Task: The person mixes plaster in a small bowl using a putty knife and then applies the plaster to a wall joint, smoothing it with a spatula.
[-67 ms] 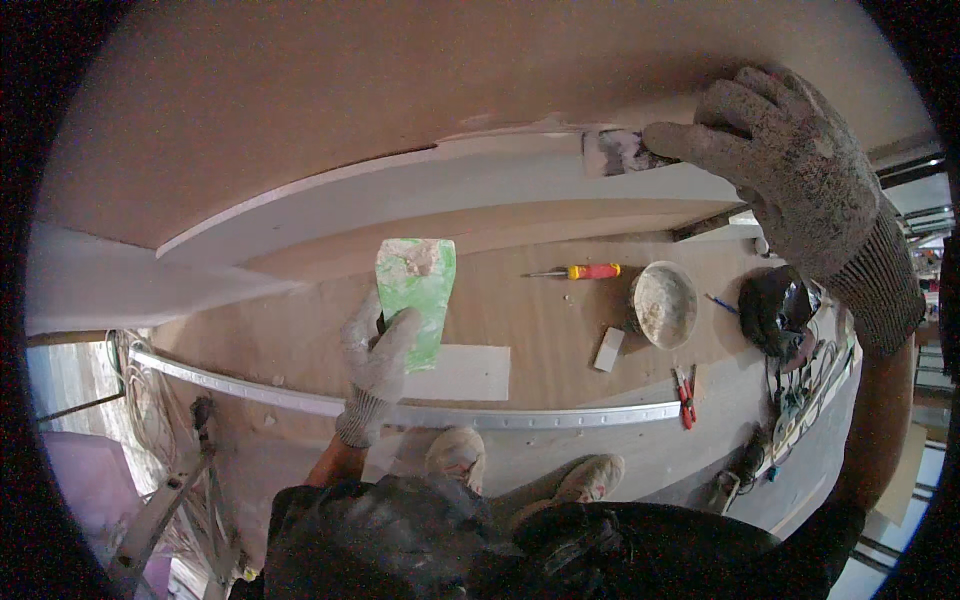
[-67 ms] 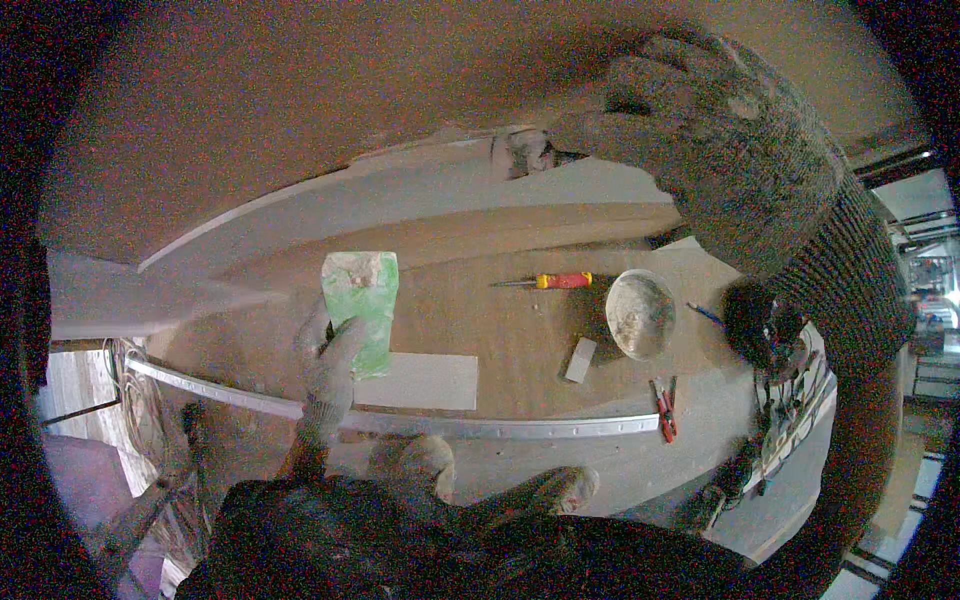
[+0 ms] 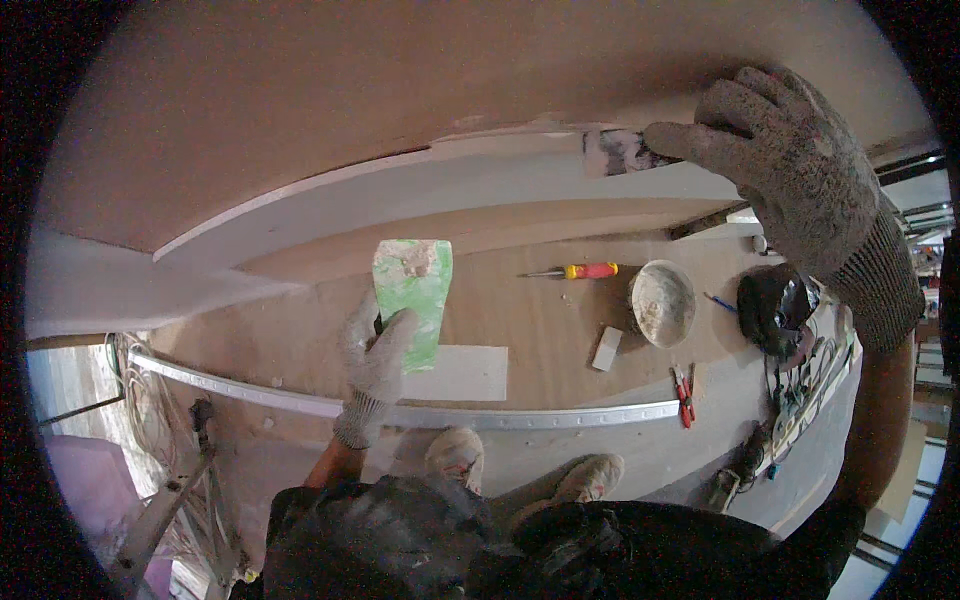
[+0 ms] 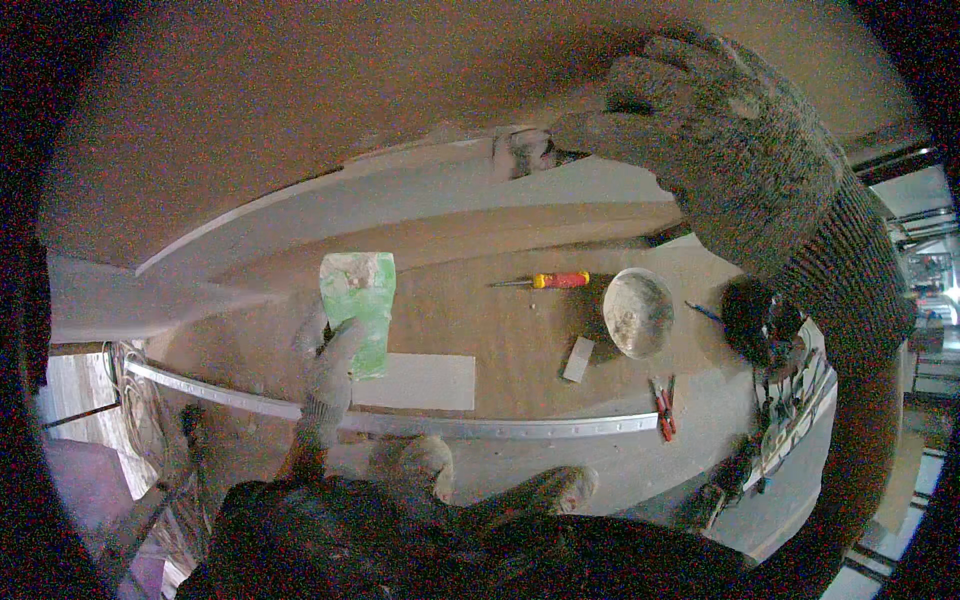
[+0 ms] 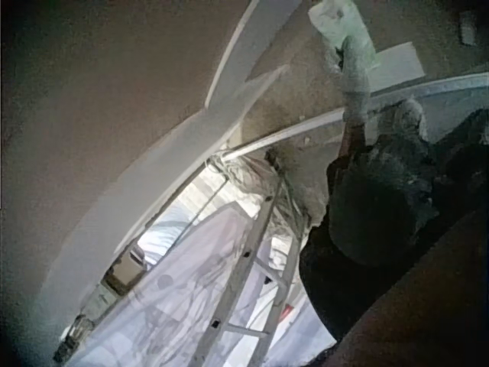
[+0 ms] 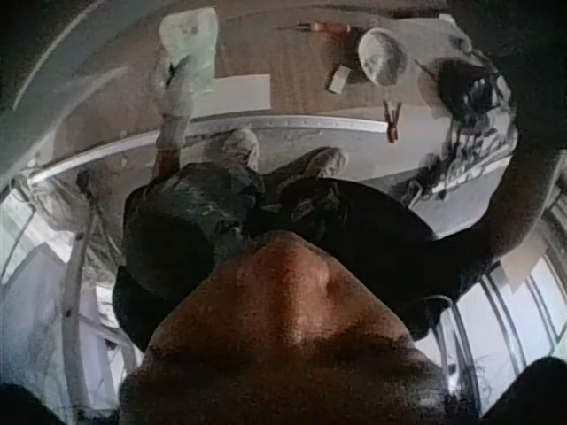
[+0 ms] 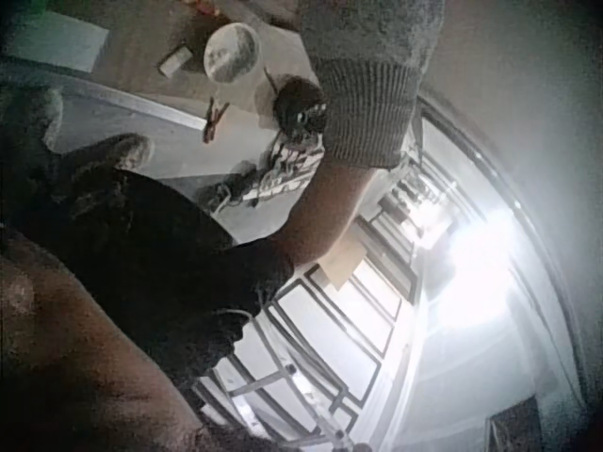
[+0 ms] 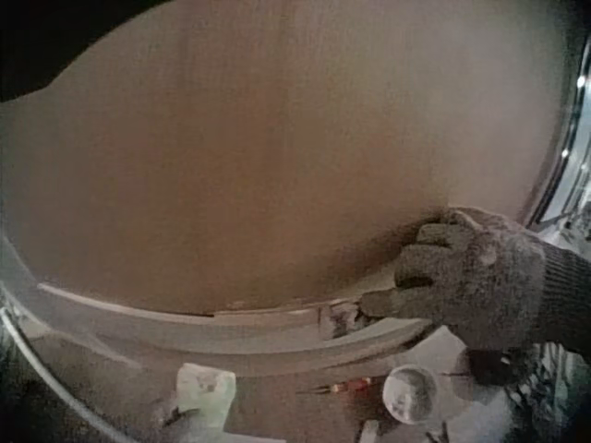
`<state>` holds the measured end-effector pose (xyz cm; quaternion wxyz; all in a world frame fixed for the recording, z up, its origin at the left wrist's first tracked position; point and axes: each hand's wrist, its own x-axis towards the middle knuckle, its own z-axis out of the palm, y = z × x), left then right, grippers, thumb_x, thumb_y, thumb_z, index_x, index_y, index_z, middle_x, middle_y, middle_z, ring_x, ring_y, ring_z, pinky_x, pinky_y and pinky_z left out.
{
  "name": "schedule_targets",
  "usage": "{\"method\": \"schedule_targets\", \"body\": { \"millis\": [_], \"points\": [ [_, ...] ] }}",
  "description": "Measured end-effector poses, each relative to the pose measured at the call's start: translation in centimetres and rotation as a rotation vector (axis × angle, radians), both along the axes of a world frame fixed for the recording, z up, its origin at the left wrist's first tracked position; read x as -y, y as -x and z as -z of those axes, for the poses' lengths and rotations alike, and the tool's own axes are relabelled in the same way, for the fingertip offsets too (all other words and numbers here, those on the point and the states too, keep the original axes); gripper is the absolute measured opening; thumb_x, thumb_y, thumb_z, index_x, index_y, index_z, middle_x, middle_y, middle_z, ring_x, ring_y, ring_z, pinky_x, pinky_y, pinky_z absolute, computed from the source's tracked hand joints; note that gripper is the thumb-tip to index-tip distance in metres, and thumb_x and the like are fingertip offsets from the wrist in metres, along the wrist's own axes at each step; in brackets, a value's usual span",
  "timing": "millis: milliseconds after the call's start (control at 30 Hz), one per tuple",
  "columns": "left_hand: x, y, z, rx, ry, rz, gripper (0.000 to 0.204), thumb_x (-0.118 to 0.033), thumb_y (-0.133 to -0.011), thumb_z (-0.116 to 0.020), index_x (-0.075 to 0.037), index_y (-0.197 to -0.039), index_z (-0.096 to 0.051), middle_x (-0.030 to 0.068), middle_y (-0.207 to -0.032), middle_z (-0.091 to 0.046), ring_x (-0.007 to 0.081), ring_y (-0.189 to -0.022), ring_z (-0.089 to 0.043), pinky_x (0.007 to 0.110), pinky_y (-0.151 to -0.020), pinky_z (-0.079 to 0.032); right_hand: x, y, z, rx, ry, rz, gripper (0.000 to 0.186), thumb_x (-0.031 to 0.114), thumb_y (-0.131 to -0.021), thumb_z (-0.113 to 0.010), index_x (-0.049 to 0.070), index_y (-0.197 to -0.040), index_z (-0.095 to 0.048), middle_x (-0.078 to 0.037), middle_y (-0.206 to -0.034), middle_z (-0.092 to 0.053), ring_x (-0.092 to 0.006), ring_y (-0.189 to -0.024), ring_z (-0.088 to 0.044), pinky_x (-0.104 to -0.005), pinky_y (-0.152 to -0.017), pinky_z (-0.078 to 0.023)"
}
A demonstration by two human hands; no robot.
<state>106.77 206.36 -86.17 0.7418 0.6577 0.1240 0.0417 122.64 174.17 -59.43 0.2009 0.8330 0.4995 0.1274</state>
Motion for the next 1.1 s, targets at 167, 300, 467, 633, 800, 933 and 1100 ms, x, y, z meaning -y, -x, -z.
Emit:
{"method": "schedule_targets", "body": {
  "millis": [167,300,467,633,800,933,1100],
  "points": [
    [-0.6,0.8,0.0,0.005,-0.185,-0.048,0.037,-0.005,-0.097,-0.064,0.002,-0.133,-0.066,0.0005,-0.102,-0.071,0.0065,-0.088,-0.062,0.025,-0.077,-0.052,3.1,-2.1,0.7,0.005,-0.058,-0.108,0.05,0.006,-0.072,-0.067,0.016,-0.121,-0.074,-0.009,-0.098,-0.061,-0.0317,-0.101,-0.063,-0.0477,-0.101,-0.051],
    [0.7,-0.1,0.7,0.018,-0.161,-0.054,0.037,-0.007,-0.096,-0.065,0.001,-0.132,-0.066,-0.0002,-0.1,-0.071,0.0071,-0.085,-0.062,0.026,-0.075,-0.053,5.9,-1.9,0.0,-0.027,-0.006,-0.029,0.051,0.005,-0.071,-0.065,0.014,-0.121,-0.074,-0.011,-0.097,-0.061,-0.0336,-0.099,-0.062,-0.0478,-0.1,-0.05],
    [1.2,-0.3,0.8,-0.005,-0.222,-0.003,0.036,-0.008,-0.096,-0.065,0.003,-0.13,-0.067,0.0014,-0.097,-0.072,0.0073,-0.084,-0.062,0.027,-0.074,-0.054,9.8,-3.2,-0.1,-0.025,-0.007,-0.028,0.049,0.007,-0.072,-0.062,0.01,-0.12,-0.073,-0.012,-0.097,-0.061,-0.0351,-0.098,-0.062,-0.049,-0.099,-0.049],
    [2.5,-1.0,1.3,0.034,-0.226,0.005,0.037,-0.008,-0.096,-0.065,0.003,-0.131,-0.066,0.003,-0.095,-0.073,0.0079,-0.082,-0.064,0.028,-0.073,-0.054,14.1,-3.4,-0.8,-0.03,0.039,0.078,0.049,0.006,-0.072,-0.063,0.01,-0.121,-0.073,-0.013,-0.098,-0.062,-0.0354,-0.1,-0.061,-0.0488,-0.098,-0.049],
    [4.2,-1.8,1.7,0.012,-0.299,0.035,0.038,-0.009,-0.095,-0.067,0.002,-0.131,-0.066,0.0046,-0.094,-0.073,0.0088,-0.079,-0.064,0.029,-0.071,-0.055,18.3,-3.4,-1.0,0.038,0.119,0.262,0.045,0.013,-0.08,-0.064,0.019,-0.123,-0.074,-0.011,-0.11,-0.066,-0.035,-0.114,-0.063,-0.0458,-0.106,-0.05],
    [3.9,-0.8,4.7,0.069,-0.274,0.014,0.039,-0.012,-0.094,-0.068,0.002,-0.131,-0.066,0.0053,-0.09,-0.072,0.0102,-0.076,-0.064,0.031,-0.068,-0.054,19.5,-1.6,-1.2,0.086,0.13,0.35,0.043,0.005,-0.084,-0.063,0.018,-0.124,-0.073,-0.012,-0.112,-0.067,-0.0358,-0.111,-0.063,-0.0464,-0.103,-0.051],
    [5.5,-1.1,2.3,-0.121,-0.231,0.214,0.042,-0.016,-0.092,-0.074,-0.003,-0.131,-0.068,0.0115,-0.102,-0.072,0.0173,-0.087,-0.067,0.035,-0.078,-0.054,22.2,3.1,3.6,-0.549,-0.638,0.718,0.044,0.021,-0.101,-0.065,0.014,-0.144,-0.064,-0.017,-0.145,-0.061,-0.0346,-0.128,-0.062,-0.0498,-0.112,-0.046]
  ]
}}
